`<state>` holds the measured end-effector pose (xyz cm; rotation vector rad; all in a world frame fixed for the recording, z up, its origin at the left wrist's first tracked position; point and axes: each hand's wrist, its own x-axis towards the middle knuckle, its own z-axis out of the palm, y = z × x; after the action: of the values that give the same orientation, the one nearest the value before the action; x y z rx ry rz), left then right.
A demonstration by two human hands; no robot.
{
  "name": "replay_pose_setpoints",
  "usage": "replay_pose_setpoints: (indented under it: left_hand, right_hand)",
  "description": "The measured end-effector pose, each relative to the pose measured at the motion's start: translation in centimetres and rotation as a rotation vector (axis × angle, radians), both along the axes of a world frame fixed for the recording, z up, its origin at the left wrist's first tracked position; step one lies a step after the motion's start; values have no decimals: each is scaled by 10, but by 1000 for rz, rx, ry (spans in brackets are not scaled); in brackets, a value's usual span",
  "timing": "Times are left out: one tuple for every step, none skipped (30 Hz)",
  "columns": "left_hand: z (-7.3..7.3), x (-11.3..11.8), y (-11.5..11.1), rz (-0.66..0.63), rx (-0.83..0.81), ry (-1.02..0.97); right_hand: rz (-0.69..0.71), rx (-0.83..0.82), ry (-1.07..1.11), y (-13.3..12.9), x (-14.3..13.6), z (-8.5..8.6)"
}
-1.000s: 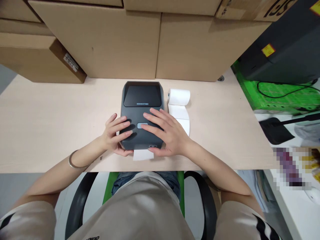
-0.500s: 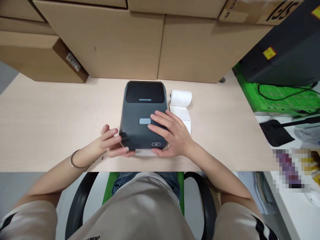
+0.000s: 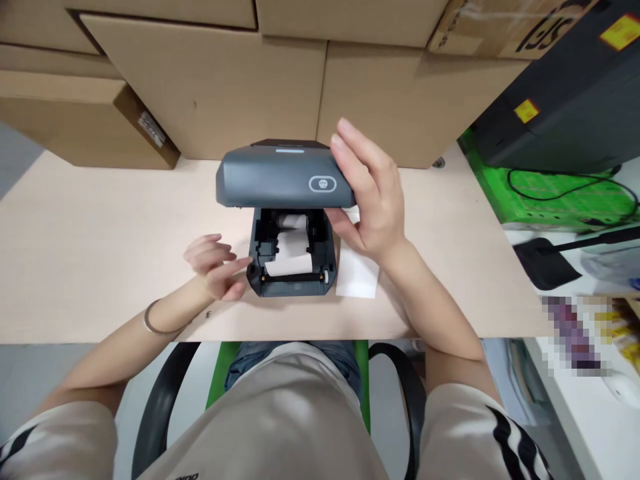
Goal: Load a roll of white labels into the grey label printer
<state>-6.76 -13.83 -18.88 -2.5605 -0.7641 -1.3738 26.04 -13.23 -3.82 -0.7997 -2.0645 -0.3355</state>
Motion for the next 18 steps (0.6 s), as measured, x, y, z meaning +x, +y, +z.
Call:
replay_pose_setpoints:
  left_hand:
    - [11, 3, 2, 82, 50, -28]
    - [21, 7, 3, 121, 77, -52]
    - [30, 11, 5, 129, 65, -62]
    - [37, 14, 6, 139, 0, -44]
    - [43, 17, 8, 124, -79, -26]
    - [48, 19, 9, 101, -166, 0]
    - [51, 20, 10, 77, -255, 30]
    - [53, 21, 11, 51, -332, 55]
    - [54, 21, 11, 28, -392, 73]
    - [55, 22, 11, 10, -433, 89]
    - [56, 22, 11, -4, -459, 101]
    - [56, 22, 11, -13, -472, 113]
    - [56, 21, 11, -13, -477, 127]
    - [56, 21, 10, -7, -480, 146]
    - [56, 20, 10, 4, -484, 172]
    - [56, 20, 10, 18, -486, 194]
    - [55, 19, 10, 29, -486, 215]
    - [55, 18, 10, 36, -480, 232]
  right_hand:
    - [-1, -5, -14, 4, 1, 3]
    - [-3, -21, -27, 8, 2, 6]
    - [-7, -46, -35, 13, 3, 10]
    - [-7, -61, -28, 18, 4, 13]
    - [0, -67, -15, 24, 3, 16]
    - [12, -61, -1, 31, 2, 19]
    - [29, -39, 15, 37, -1, 22]
    - [38, -9, 35, 43, -4, 25]
    - [27, 18, 58, 48, -8, 28]
    - [-6, 38, 84, 53, -13, 30]
    - [-61, 46, 117, 57, -18, 34]
    - [-127, 45, 159, 60, -22, 37]
    - [-186, 45, 208, 64, -26, 41]
    - [-233, 49, 258, 68, -30, 45]
    - [-272, 61, 303, 73, -31, 50]
    - [-307, 71, 333, 78, -32, 55]
    - [-322, 43, 280, 84, -31, 60]
    - [-305, -29, 144, 89, -30, 65]
